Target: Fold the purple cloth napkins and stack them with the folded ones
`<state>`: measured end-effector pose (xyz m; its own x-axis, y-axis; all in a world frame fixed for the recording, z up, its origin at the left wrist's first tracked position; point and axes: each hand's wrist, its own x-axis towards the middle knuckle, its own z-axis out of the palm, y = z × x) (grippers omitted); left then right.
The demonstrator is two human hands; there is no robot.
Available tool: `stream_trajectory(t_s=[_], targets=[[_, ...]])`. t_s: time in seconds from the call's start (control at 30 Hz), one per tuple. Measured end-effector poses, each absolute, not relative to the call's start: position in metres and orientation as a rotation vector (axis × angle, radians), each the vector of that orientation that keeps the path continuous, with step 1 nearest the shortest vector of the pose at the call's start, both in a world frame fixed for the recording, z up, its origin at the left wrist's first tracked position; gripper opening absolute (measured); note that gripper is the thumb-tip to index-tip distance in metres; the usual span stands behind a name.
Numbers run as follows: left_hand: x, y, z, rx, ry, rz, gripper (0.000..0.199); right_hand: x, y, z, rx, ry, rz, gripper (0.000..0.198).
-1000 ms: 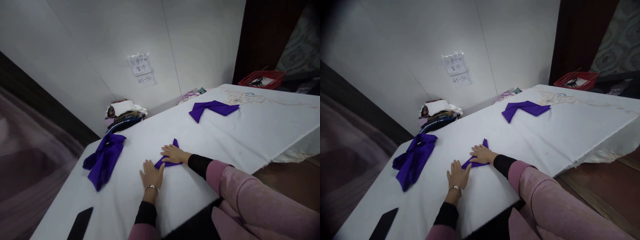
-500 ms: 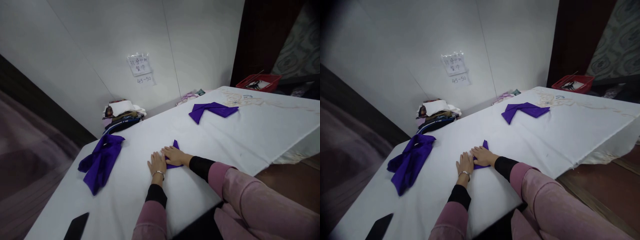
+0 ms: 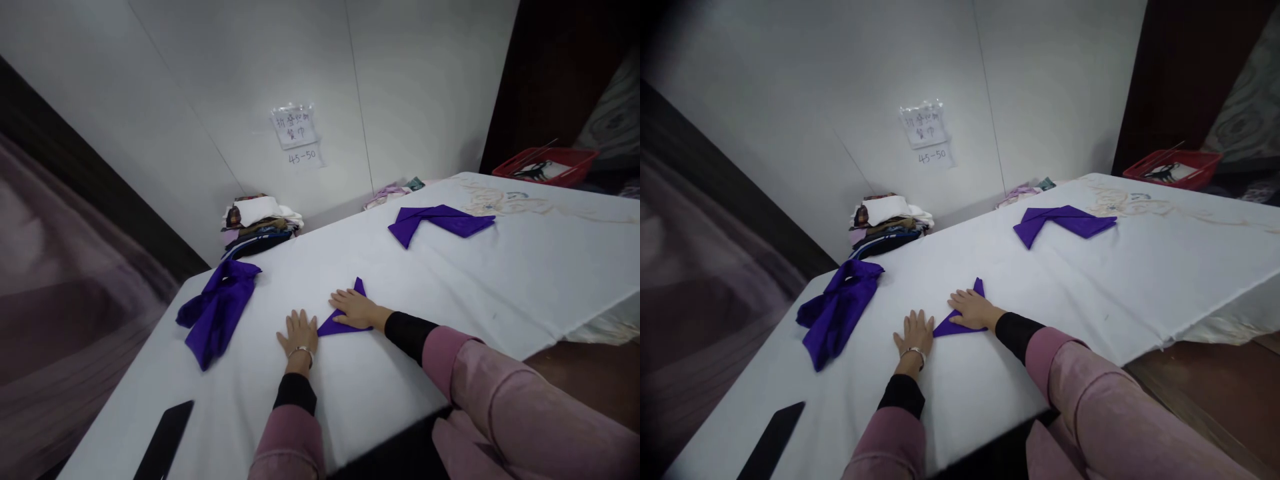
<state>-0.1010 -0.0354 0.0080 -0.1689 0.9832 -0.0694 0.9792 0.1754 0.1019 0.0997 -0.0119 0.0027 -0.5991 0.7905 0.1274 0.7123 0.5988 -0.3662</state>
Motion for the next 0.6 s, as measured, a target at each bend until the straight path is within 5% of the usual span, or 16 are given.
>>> stream_trajectory(t_s=[0.17,0.33,0.6], targets=[[-0.079,-0.034,0.023,1.883,2.422,0.21,0.059,0.099,-0.013,0.005,-1.222,-2.57,0.411,0.066],[-0.027,-0.033,0.028,2.267,1.93,0.291,0.06,0.1,-0.014,0.006,-1.147,-2.554,0.373,0.058],[-0.026,-0.035,0.014,2.155,1.832,0.347,0.069,0.101,-0.01,-0.002,-1.203,-2.479,0.495,0.065]])
